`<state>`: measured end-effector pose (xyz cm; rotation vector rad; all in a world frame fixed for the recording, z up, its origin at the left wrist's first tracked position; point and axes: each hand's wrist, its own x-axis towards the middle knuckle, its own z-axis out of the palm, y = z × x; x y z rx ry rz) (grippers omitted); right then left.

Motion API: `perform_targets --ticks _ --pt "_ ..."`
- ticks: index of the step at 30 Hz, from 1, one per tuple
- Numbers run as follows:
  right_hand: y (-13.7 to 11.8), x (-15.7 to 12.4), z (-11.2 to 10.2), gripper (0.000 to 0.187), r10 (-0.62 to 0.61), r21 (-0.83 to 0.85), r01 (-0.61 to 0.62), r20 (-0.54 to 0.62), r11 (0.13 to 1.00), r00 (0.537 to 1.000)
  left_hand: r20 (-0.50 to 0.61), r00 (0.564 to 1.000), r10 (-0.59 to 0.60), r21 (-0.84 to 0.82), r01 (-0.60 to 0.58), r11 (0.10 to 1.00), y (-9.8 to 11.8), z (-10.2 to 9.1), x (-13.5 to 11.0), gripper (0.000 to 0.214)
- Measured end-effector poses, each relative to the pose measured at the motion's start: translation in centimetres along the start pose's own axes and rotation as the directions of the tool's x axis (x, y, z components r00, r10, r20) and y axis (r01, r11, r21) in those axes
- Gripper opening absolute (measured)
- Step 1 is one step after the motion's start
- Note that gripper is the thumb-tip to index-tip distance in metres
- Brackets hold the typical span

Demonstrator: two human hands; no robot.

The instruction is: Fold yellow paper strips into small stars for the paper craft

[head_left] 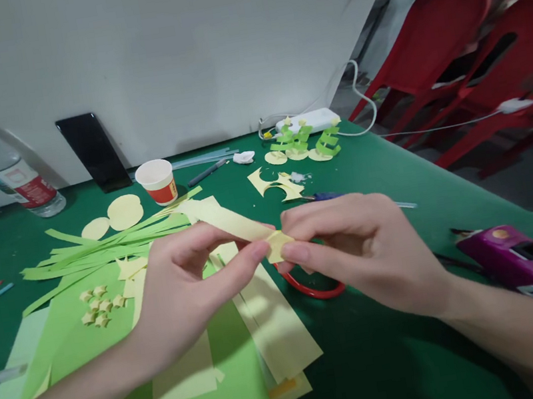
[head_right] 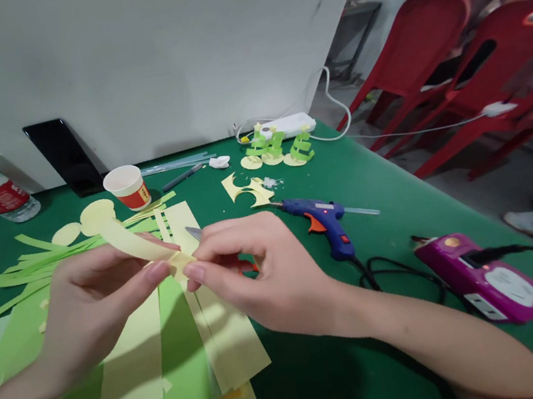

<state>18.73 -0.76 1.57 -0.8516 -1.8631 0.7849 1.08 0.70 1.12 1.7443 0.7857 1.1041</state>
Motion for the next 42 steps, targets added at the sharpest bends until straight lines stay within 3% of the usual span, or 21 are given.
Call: perform_targets --ticks 5,10,14,16,20,24,26,28,30,32,37,40,42 --pt "0.0 0.0 0.1 0.022 0.175 0.133 -0.174 -0.001 0.976 0.985 -0.045 0.973 0.227 0.120 -0.220 0.968 -0.5 0.1 -0.1 0.022" --pt "0.5 -0.2 0.0 0.022 0.272 0.343 -0.281 0.077 0.896 0.959 0.025 0.896 0.443 0.263 -0.433 0.862 -0.7 -0.2 0.3 0.026" --pt "0.5 -0.2 0.1 0.026 0.330 0.525 -0.363 0.160 0.770 0.930 0.155 0.809 0.566 0.403 -0.575 0.712 -0.5 -0.6 0.6 0.025" --pt "0.3 -0.2 0.2 0.026 0.400 0.575 -0.449 0.218 0.684 0.890 0.187 0.775 0.604 0.428 -0.617 0.660 -0.5 -0.7 0.7 0.023" --pt "-0.2 -0.2 0.4 0.028 0.467 0.639 -0.580 0.364 0.505 0.806 0.191 0.738 0.647 0.363 -0.665 0.653 -0.9 -1.1 0.6 0.019" --pt "0.1 0.1 0.3 0.028 0.439 0.646 -0.614 0.438 0.453 0.785 0.092 0.824 0.559 0.409 -0.543 0.734 -1.3 -1.3 0.4 0.020" --pt "0.4 0.2 0.2 0.029 0.431 0.623 -0.602 0.425 0.499 0.796 0.049 0.867 0.496 0.420 -0.469 0.777 -1.2 -1.2 0.5 0.021" --pt "0.7 0.4 0.0 0.030 0.402 0.524 -0.511 0.315 0.681 0.859 -0.006 0.910 0.414 0.351 -0.386 0.853 -0.9 -0.9 0.7 0.020" --pt "0.8 0.6 -0.1 0.026 0.298 0.305 -0.340 0.177 0.890 0.938 -0.046 0.960 0.275 0.224 -0.258 0.940 -0.5 -0.7 0.8 0.017" --pt "0.8 0.6 -0.2 0.020 0.183 0.086 -0.193 0.117 0.977 0.976 -0.053 0.990 0.134 0.104 -0.128 0.986 -0.3 -0.5 0.9 0.016" --pt "0.7 0.4 0.1 0.021 -0.006 -0.165 0.013 0.042 0.986 0.999 0.003 0.994 -0.107 -0.082 0.107 0.991 0.0 -0.2 0.7 0.016" --pt "0.5 0.2 0.1 0.023 -0.064 -0.214 0.063 0.003 0.975 0.998 0.064 0.988 -0.144 -0.096 0.149 0.984 0.2 -0.2 0.7 0.017" --pt "0.4 0.1 0.1 0.022 -0.046 -0.190 0.044 -0.006 0.981 0.999 0.121 0.983 -0.139 -0.075 0.148 0.986 0.3 -0.3 0.8 0.007"
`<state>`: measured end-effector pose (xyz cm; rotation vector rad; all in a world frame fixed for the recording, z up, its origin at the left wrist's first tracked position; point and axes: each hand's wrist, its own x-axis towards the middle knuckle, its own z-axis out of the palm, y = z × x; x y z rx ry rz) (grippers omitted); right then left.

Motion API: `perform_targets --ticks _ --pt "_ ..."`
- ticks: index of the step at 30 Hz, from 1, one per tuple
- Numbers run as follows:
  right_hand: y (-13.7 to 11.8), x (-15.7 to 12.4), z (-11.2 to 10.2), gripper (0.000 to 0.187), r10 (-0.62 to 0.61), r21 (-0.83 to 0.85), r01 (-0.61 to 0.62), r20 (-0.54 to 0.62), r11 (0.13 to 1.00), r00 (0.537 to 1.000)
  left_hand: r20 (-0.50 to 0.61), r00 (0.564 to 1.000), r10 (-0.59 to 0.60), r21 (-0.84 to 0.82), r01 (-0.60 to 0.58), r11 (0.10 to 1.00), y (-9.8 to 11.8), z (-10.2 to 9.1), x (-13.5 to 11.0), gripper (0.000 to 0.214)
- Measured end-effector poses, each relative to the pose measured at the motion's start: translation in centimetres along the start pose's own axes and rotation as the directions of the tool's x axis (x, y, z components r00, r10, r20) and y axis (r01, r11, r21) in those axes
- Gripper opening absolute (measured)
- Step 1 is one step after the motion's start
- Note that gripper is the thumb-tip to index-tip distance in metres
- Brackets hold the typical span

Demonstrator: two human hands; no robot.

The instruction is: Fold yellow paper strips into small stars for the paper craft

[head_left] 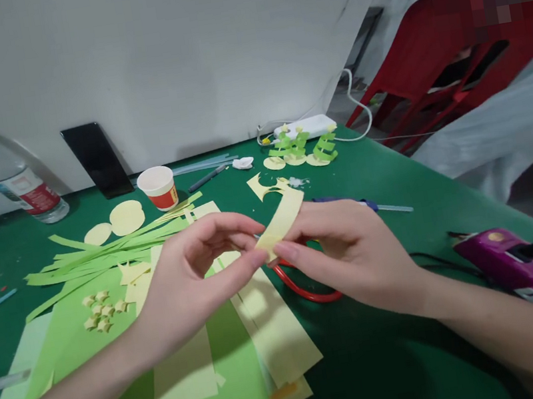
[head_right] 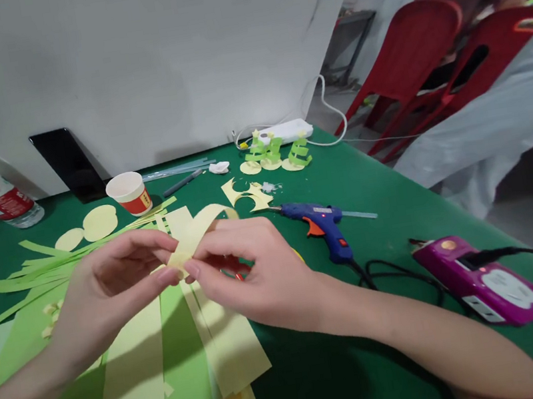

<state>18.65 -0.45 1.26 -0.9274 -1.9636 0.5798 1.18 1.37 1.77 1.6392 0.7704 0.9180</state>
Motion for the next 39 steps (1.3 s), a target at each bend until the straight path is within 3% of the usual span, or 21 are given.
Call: perform_targets --ticks 1,3,7,12,16,23,28,32,39 --pt "-0.06 -0.04 0.01 0.022 0.022 0.024 -0.023 0.010 0.999 1.000 0.033 0.999 0.012 0.031 -0.013 0.999 0.10 -0.07 0.02 0.004" --pt "-0.17 -0.08 0.05 0.022 0.071 0.078 -0.074 0.043 0.994 0.997 0.106 0.993 0.045 0.152 -0.061 0.987 0.28 -0.22 0.00 0.020" --pt "-0.29 -0.02 0.08 0.022 0.144 0.162 -0.159 0.101 0.974 0.984 0.209 0.971 0.116 0.404 -0.193 0.894 0.39 -0.38 -0.14 0.026" --pt "-0.21 0.15 -0.15 0.022 0.251 0.332 -0.330 0.260 0.884 0.932 0.268 0.941 0.205 0.412 -0.305 0.859 0.23 -0.59 -0.23 0.022" --pt "-0.21 0.14 -0.23 0.020 0.283 0.365 -0.378 0.289 0.851 0.915 0.307 0.934 0.184 0.421 -0.307 0.854 0.24 -0.85 -0.08 0.021" --pt "-0.21 0.02 -0.13 0.019 0.245 0.285 -0.291 0.185 0.913 0.952 0.336 0.931 0.142 0.459 -0.294 0.839 0.23 -1.02 -0.02 0.019" --pt "-0.08 -0.12 -0.07 0.018 0.097 0.090 -0.105 0.088 0.990 0.991 0.171 0.959 0.227 0.353 -0.274 0.894 -0.39 -0.87 -0.09 0.006" --pt "0.04 0.03 0.01 0.017 0.005 -0.067 -0.004 0.019 0.998 1.000 0.067 0.965 0.254 0.343 -0.262 0.902 -0.42 -0.83 0.17 0.003" --pt "-0.12 0.25 -0.06 0.014 -0.037 -0.090 0.037 0.007 0.995 0.999 0.021 0.996 0.092 0.200 -0.094 0.975 0.03 -0.75 0.57 0.007"
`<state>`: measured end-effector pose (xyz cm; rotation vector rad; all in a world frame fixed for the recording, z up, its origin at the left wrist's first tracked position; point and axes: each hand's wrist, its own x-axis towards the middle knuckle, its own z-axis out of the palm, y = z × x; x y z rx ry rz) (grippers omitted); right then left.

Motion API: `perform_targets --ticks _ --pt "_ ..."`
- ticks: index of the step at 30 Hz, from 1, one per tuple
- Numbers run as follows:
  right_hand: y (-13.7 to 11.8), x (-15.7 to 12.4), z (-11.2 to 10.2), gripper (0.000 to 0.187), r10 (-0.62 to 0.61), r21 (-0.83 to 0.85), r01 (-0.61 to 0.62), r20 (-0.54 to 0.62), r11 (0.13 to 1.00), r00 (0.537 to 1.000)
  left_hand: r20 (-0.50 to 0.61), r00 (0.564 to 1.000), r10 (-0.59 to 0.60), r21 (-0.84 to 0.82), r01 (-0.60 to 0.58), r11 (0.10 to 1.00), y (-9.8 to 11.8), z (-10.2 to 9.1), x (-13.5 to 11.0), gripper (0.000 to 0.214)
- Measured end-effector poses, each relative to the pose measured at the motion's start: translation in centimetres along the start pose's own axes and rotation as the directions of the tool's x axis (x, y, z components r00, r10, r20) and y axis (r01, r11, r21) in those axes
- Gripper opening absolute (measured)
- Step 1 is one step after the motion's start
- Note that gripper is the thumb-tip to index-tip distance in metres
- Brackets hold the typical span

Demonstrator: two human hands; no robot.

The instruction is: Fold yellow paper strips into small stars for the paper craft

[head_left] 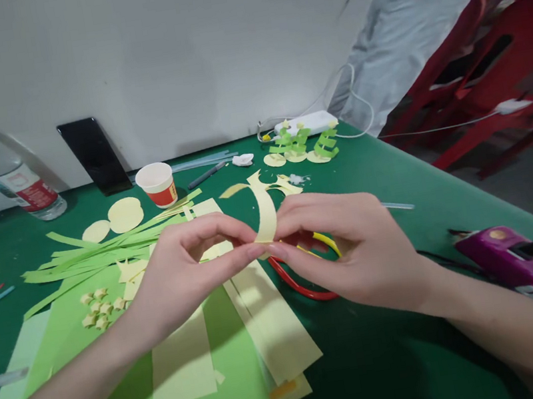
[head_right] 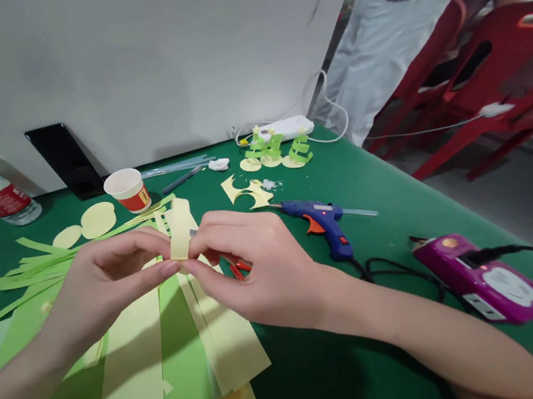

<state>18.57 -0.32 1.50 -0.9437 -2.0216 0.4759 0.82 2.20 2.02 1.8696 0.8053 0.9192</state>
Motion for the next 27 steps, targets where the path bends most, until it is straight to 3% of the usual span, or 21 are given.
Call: perform_targets --ticks 8,16,21,24,27 --pt "0.0 0.0 -0.2 0.020 0.041 0.040 -0.044 0.059 0.998 0.997 -0.057 0.997 -0.056 -0.145 0.047 0.988 -0.4 0.3 -0.2 0.004" --pt "0.0 0.1 -0.3 0.021 0.186 0.212 -0.213 0.144 0.954 0.972 -0.079 0.987 -0.138 -0.221 0.118 0.968 -0.7 0.6 -0.4 0.006" --pt "0.2 0.2 -0.5 0.016 0.319 0.463 -0.437 0.313 0.771 0.895 -0.069 0.996 -0.052 -0.180 0.039 0.983 -0.7 0.7 -0.5 0.010" --pt "0.6 0.3 -0.4 0.014 0.366 0.562 -0.541 0.401 0.626 0.840 -0.056 0.996 0.072 -0.029 -0.074 0.997 -0.5 0.7 -0.4 0.010" --pt "1.0 0.4 -0.3 0.015 0.381 0.632 -0.606 0.471 0.484 0.796 -0.058 0.969 0.240 0.150 -0.229 0.962 -0.5 0.4 -0.2 0.009"
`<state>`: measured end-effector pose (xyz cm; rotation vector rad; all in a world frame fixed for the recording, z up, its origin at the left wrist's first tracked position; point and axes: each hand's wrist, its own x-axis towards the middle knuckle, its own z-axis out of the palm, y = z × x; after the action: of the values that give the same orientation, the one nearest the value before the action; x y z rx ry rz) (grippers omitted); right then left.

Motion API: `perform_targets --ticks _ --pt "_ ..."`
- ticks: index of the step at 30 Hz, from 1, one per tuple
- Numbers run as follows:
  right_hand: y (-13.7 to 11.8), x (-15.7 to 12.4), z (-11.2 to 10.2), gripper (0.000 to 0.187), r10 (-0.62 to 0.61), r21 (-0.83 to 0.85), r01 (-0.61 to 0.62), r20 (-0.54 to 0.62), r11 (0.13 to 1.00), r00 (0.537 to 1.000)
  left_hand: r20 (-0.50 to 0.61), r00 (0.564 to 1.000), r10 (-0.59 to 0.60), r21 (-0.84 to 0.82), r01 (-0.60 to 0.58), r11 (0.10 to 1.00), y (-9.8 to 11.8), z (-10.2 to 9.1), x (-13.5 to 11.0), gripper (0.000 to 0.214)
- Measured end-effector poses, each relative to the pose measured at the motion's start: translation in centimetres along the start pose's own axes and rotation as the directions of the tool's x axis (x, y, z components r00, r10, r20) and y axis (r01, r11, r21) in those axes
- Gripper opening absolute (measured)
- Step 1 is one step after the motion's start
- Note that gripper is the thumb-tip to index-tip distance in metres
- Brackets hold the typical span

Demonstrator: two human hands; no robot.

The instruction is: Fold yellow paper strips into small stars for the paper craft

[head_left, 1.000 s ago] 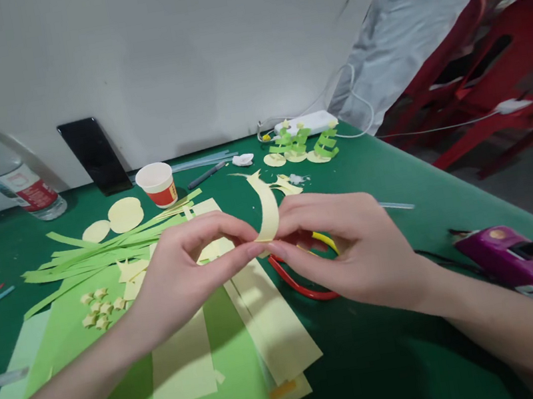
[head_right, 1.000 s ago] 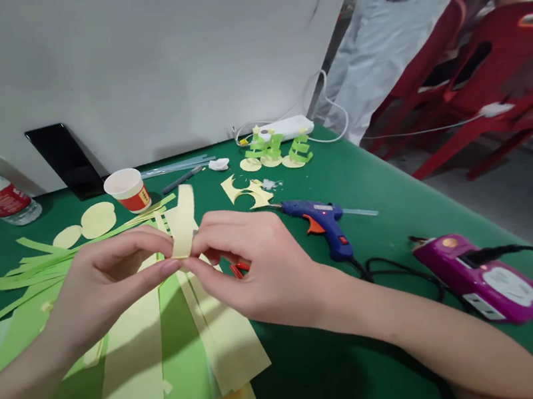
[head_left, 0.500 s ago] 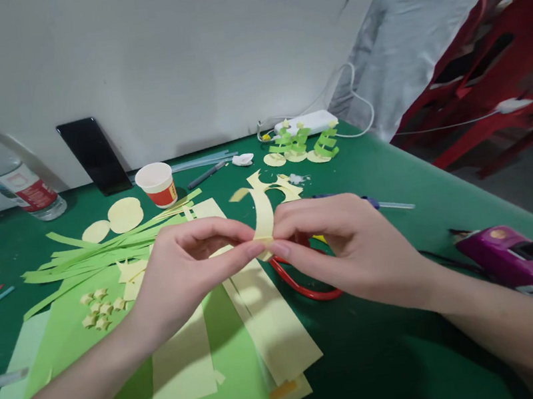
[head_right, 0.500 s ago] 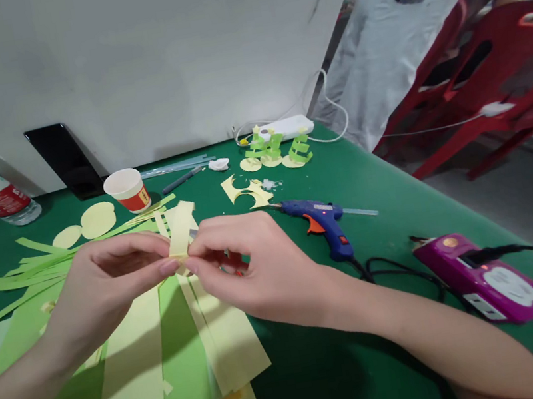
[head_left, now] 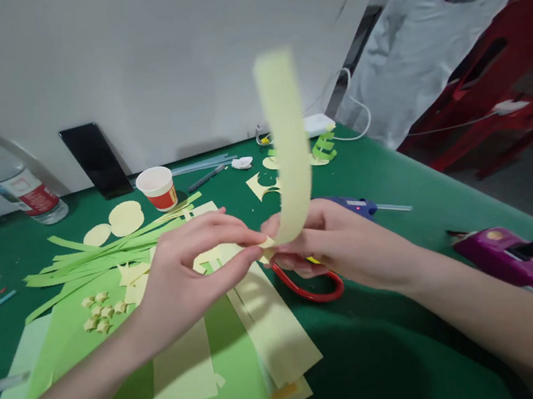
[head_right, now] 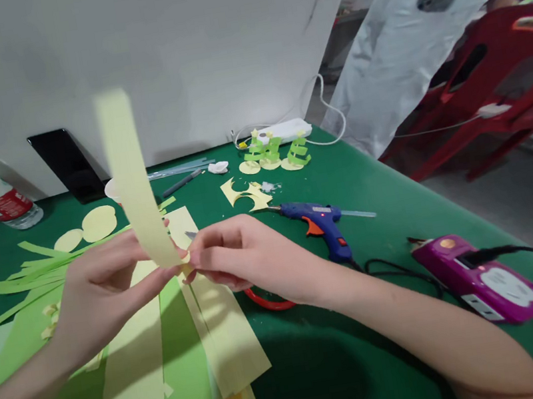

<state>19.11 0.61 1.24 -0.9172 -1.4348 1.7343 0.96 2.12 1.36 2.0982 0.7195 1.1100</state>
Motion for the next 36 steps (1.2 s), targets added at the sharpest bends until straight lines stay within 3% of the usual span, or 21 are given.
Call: perform_targets --ticks 5,8,14,18,21,25,31,36 --pt "0.0 0.4 -0.3 0.009 0.032 0.128 -0.033 0.005 0.991 0.999 -0.023 0.991 0.135 0.132 -0.130 0.983 -0.5 -0.4 0.1 0.014" --pt "-0.1 0.4 -0.3 0.008 0.000 -0.007 -0.001 -0.042 1.000 0.999 -0.028 0.986 0.166 0.203 -0.157 0.966 -0.6 -0.4 0.1 0.012" --pt "0.0 0.1 0.4 0.012 -0.239 -0.303 0.190 -0.131 0.934 0.962 -0.004 0.985 0.175 0.195 -0.171 0.966 -0.4 -0.3 0.0 0.014" --pt "0.1 0.0 0.6 0.016 -0.362 -0.525 0.223 -0.178 0.822 0.915 -0.007 0.994 0.110 0.111 -0.108 0.988 -0.3 -0.2 -0.4 0.012" --pt "0.1 -0.1 0.7 0.017 -0.475 -0.658 0.280 -0.135 0.699 0.870 -0.002 1.000 -0.026 0.036 0.026 0.999 -0.1 -0.1 -0.5 0.013" --pt "-0.1 -0.4 0.8 0.021 -0.549 -0.728 0.334 -0.069 0.599 0.833 0.015 0.988 -0.156 -0.063 0.157 0.986 0.1 -0.2 -0.3 0.013" --pt "-0.2 -0.6 0.8 0.025 -0.609 -0.777 0.400 0.027 0.486 0.793 0.034 0.985 -0.167 -0.157 0.170 0.973 -0.1 -0.1 -0.3 0.014" --pt "-0.2 -0.6 0.7 0.025 -0.588 -0.775 0.417 0.074 0.474 0.806 0.034 0.986 -0.166 -0.164 0.169 0.972 -0.5 -0.3 -0.5 0.016"
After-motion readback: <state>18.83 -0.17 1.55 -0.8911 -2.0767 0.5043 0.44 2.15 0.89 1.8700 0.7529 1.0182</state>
